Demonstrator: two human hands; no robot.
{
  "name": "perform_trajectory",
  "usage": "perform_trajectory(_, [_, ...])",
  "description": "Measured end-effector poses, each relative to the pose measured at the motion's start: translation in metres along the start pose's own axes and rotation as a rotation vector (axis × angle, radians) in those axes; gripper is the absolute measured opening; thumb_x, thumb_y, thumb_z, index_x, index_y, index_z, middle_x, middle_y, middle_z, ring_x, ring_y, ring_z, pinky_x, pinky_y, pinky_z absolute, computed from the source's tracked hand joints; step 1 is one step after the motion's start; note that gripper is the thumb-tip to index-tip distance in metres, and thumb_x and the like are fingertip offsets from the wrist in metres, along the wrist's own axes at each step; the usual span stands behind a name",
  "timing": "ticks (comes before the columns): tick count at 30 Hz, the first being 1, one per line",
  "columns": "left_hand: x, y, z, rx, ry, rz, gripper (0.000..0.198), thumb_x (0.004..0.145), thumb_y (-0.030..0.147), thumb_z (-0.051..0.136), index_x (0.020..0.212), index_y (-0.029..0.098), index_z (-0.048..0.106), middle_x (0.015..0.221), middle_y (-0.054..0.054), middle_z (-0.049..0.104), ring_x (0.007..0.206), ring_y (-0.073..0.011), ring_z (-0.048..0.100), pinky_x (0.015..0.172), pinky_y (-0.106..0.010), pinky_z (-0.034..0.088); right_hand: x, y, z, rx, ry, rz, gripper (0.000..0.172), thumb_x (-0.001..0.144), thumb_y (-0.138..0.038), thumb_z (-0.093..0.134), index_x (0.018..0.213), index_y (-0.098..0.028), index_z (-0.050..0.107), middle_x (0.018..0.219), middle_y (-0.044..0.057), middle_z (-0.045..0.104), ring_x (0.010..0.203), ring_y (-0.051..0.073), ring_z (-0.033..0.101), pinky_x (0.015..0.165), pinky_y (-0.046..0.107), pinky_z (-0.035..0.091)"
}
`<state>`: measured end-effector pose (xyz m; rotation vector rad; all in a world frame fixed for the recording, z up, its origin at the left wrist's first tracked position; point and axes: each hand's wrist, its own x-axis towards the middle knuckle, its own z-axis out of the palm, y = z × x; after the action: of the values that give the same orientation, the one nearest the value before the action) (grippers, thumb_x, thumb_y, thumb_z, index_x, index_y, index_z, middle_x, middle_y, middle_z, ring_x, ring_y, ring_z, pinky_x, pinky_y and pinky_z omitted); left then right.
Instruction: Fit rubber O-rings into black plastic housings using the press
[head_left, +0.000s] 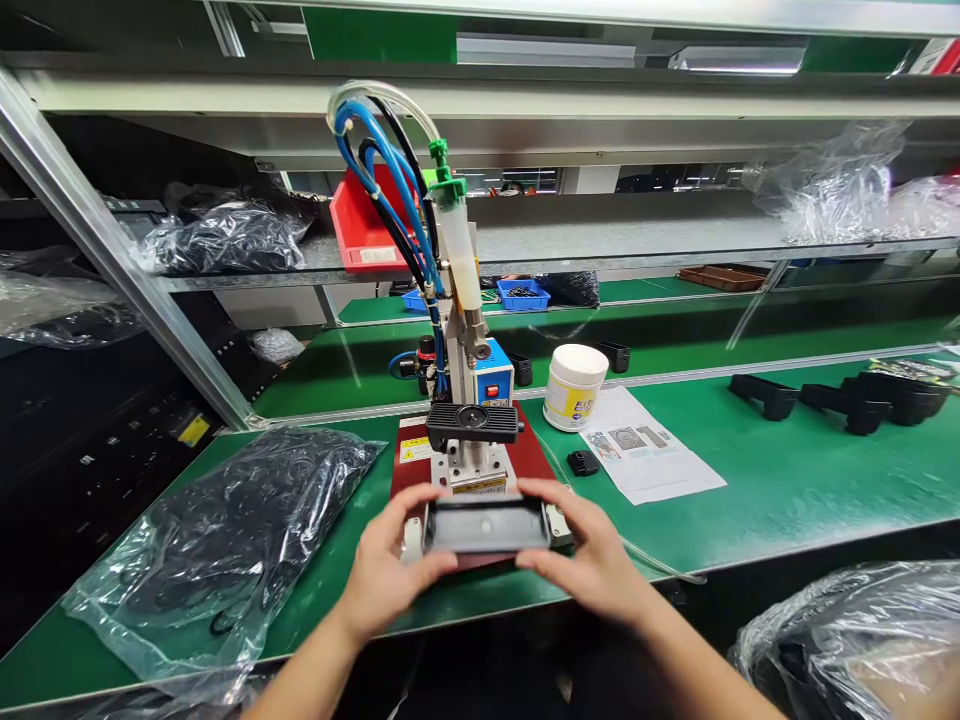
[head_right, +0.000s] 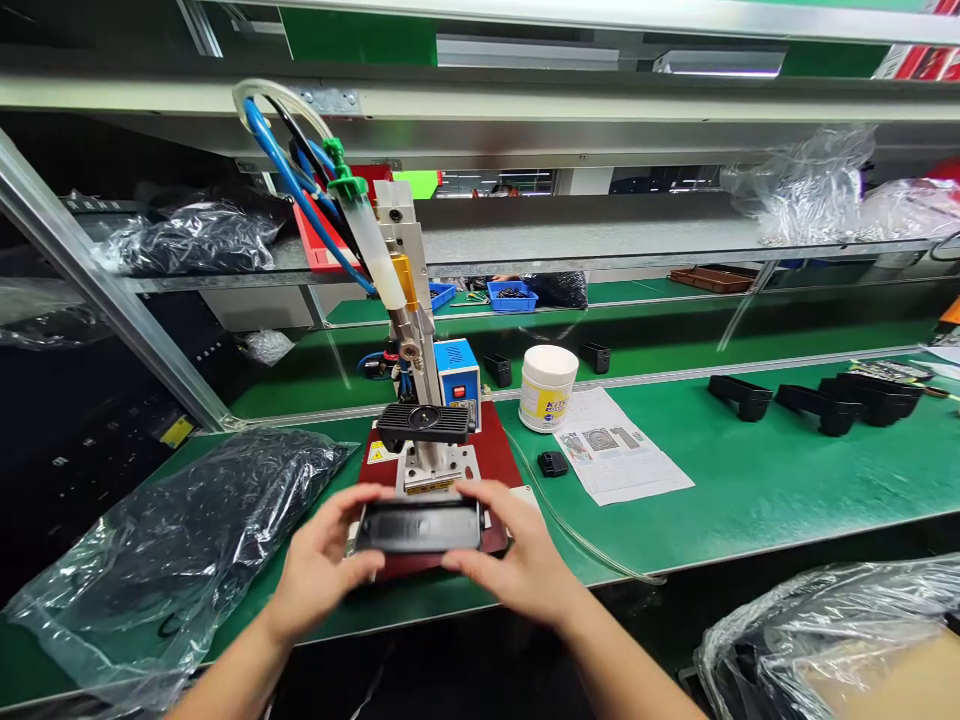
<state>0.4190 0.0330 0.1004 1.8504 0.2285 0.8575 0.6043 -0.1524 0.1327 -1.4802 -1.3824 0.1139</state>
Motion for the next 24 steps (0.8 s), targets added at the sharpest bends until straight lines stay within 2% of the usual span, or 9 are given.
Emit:
perform_trajectory(2, [0.041, 0.006, -0.01, 0.027, 0.048, 0.095, 0.057, 0.072, 0.039, 0.078, 0.123, 0.021, 0.057, 0.122, -0.012, 0.062, 0.118, -0.0284, 0.055, 0.106, -0.04, 0.041, 0.037, -0.001, -0.002, -0.006, 0.081, -0.085, 0.053, 0.077, -0.038, 0.074, 0.125, -0.023, 0.058, 0.12, 0.009, 0.066, 0.111, 0.024, 0.062, 0.095, 0.036, 0.051])
perform_trajectory(5, [0.094, 0.007, -0.018, 0.031, 0.089, 0.157, 0.055, 0.077, 0.043, 0.072, 0.125, 0.021, 0.057, 0.124, -0.011, 0.061, 0.119, -0.0277, 0.053, 0.108, -0.042, 0.037, 0.081, 0.005, -0.002, -0.031, 0.185, -0.09, 0.048, 0.078, -0.038, 0.072, 0.121, -0.023, 0.06, 0.119, 0.008, 0.066, 0.11, 0.024, 0.061, 0.097, 0.039, 0.049])
perform_trajectory(8, [0.121, 0.002, -0.016, 0.0, 0.079, 0.141, 0.053, 0.082, 0.047, 0.065, 0.127, 0.02, 0.054, 0.126, -0.012, 0.058, 0.119, -0.0268, 0.052, 0.106, -0.042, 0.038, 0.103, 0.015, 0.0, -0.039, 0.218, -0.041, 0.044, 0.078, -0.039, 0.07, 0.119, -0.023, 0.062, 0.118, 0.008, 0.066, 0.109, 0.024, 0.061, 0.095, 0.04, 0.05])
perform_trajectory(13, [0.121, -0.007, -0.002, -0.105, 0.09, 0.11, 0.045, 0.087, 0.046, 0.057, 0.125, 0.022, 0.052, 0.123, -0.008, 0.056, 0.109, -0.0214, 0.054, 0.096, -0.034, 0.042, 0.106, 0.024, 0.004, -0.027, 0.171, -0.024, 0.043, 0.082, -0.036, 0.066, 0.122, -0.022, 0.06, 0.119, 0.008, 0.066, 0.11, 0.023, 0.061, 0.095, 0.04, 0.049])
perform_trajectory(20, [0.122, -0.006, 0.022, -0.23, 0.28, 0.088, 0.029, 0.088, 0.044, 0.049, 0.108, 0.024, 0.055, 0.103, -0.002, 0.054, 0.091, -0.0184, 0.051, 0.082, -0.03, 0.042, 0.106, 0.027, 0.009, -0.058, 0.18, -0.256, 0.029, 0.088, -0.028, 0.059, 0.117, -0.021, 0.062, 0.13, 0.011, 0.059, 0.122, 0.023, 0.054, 0.105, 0.043, 0.043])
perform_trajectory(24, [0.123, -0.007, 0.031, -0.186, 0.385, 0.101, 0.031, 0.092, 0.048, 0.043, 0.106, 0.023, 0.055, 0.1, -0.003, 0.054, 0.089, -0.0179, 0.051, 0.08, -0.029, 0.041, 0.109, 0.031, 0.018, 0.005, 0.238, -0.292, 0.024, 0.092, -0.028, 0.053, 0.112, -0.022, 0.064, 0.122, 0.011, 0.063, 0.115, 0.022, 0.058, 0.1, 0.043, 0.047])
